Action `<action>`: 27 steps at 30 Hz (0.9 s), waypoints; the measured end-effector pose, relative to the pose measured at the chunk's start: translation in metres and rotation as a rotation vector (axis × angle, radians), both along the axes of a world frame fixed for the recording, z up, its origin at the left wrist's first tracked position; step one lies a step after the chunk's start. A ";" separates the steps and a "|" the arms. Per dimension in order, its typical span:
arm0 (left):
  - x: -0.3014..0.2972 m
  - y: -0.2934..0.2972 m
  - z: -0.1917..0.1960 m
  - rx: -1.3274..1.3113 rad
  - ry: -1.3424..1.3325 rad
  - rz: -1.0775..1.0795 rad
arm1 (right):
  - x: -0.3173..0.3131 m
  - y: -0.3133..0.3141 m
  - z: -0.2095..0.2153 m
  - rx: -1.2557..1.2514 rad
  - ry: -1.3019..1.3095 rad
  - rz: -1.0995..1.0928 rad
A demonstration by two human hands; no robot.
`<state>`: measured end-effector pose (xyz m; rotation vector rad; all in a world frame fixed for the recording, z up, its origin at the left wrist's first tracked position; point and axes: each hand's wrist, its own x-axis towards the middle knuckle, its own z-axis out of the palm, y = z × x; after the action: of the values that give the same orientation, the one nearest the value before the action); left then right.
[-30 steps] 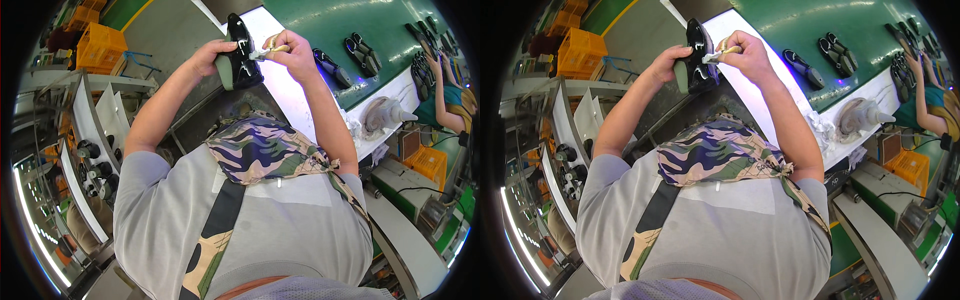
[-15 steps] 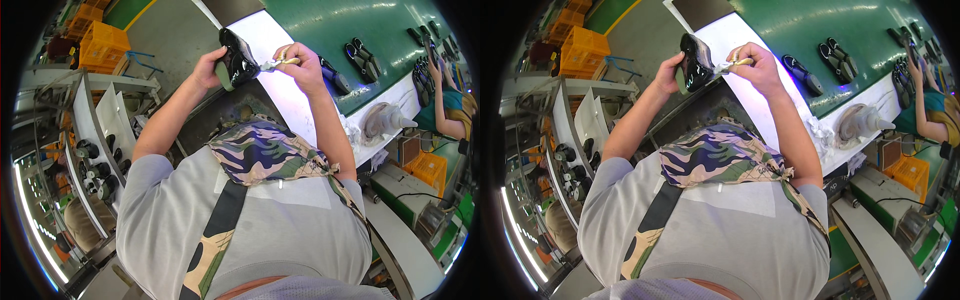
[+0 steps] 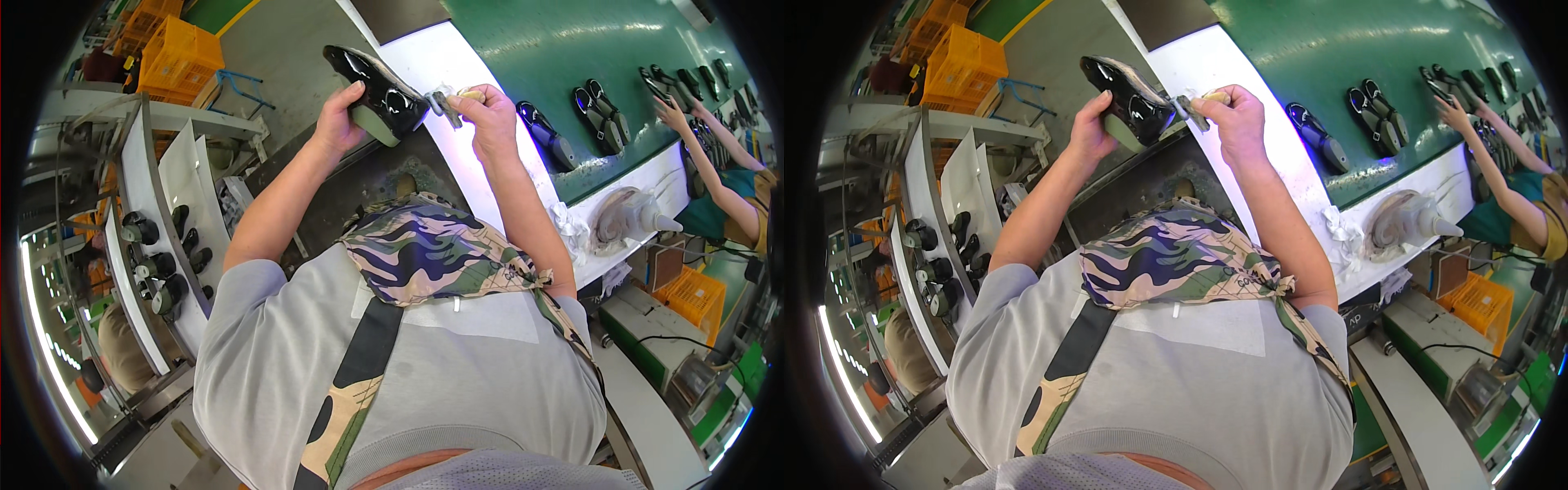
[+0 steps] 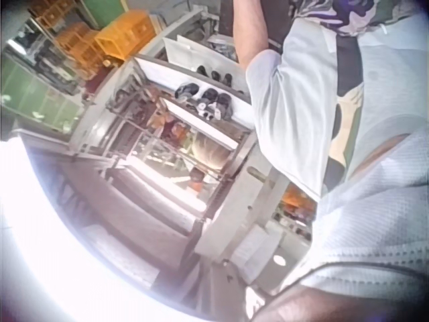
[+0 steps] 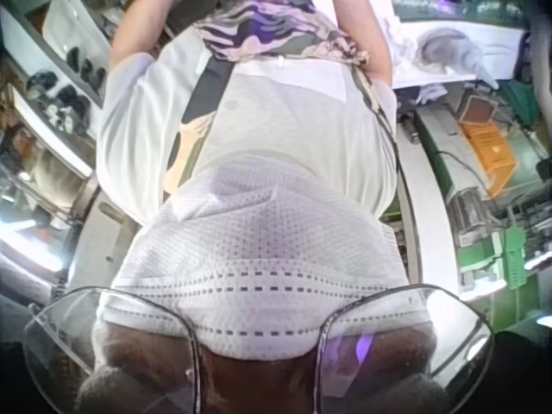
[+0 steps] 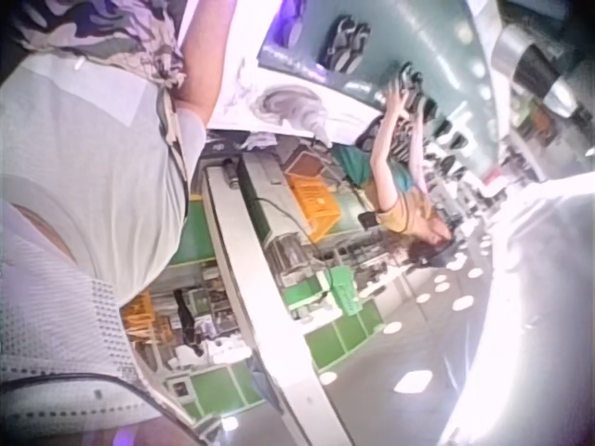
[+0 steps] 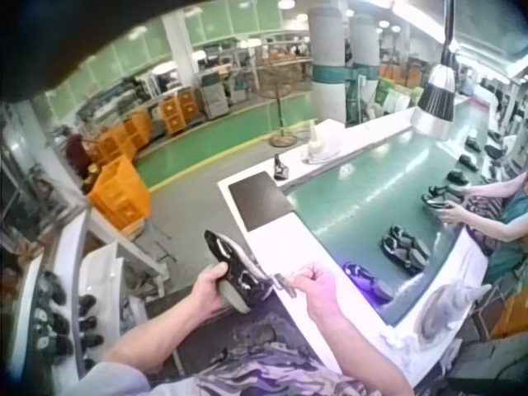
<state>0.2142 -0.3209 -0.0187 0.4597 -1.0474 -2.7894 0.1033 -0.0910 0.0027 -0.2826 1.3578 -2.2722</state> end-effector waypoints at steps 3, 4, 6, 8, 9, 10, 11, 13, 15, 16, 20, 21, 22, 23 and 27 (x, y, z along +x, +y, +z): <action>0.005 0.005 0.012 -0.240 -0.022 0.131 | 0.001 -0.005 -0.004 0.047 -0.052 -0.009; 0.009 0.004 0.012 -0.240 -0.021 0.145 | 0.003 -0.007 -0.006 0.055 -0.078 -0.014; 0.017 0.000 0.011 -0.355 0.025 0.203 | 0.004 -0.013 -0.011 0.059 -0.093 0.004; 0.024 -0.001 0.017 -0.427 0.052 0.250 | 0.005 -0.024 -0.015 0.049 -0.102 0.041; 0.027 0.000 0.020 -0.494 0.076 0.275 | 0.006 -0.023 -0.018 0.086 -0.115 0.026; 0.029 0.002 0.024 -0.560 0.060 0.308 | 0.005 -0.026 -0.020 0.115 -0.122 0.020; 0.031 0.002 0.027 -0.629 0.073 0.333 | 0.003 -0.029 -0.025 0.128 -0.122 0.016; 0.039 0.004 0.037 -0.725 0.066 0.366 | 0.003 -0.032 -0.029 0.150 -0.132 0.039; 0.045 0.000 0.039 -0.791 0.125 0.392 | 0.005 -0.038 -0.032 0.107 -0.163 0.069; 0.050 0.001 0.047 -0.828 0.136 0.412 | 0.008 -0.041 -0.026 0.106 -0.164 0.097; 0.063 -0.002 0.060 -1.050 0.157 0.544 | 0.013 -0.053 -0.012 0.048 -0.179 0.214; 0.068 -0.007 0.065 -1.065 0.155 0.573 | 0.013 -0.059 -0.010 0.007 -0.191 0.243; 0.072 -0.014 0.070 -1.116 0.129 0.589 | 0.015 -0.063 -0.004 -0.031 -0.203 0.269; 0.075 -0.021 0.076 -1.165 0.103 0.602 | 0.015 -0.065 0.002 -0.038 -0.194 0.290; 0.093 -0.081 0.139 -1.127 0.068 0.783 | 0.005 -0.060 0.007 -0.130 -0.223 0.372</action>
<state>0.3071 -0.4020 0.1208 0.4437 -1.6920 -1.2615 0.1084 -0.1515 0.0096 -0.2884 0.9571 -2.0124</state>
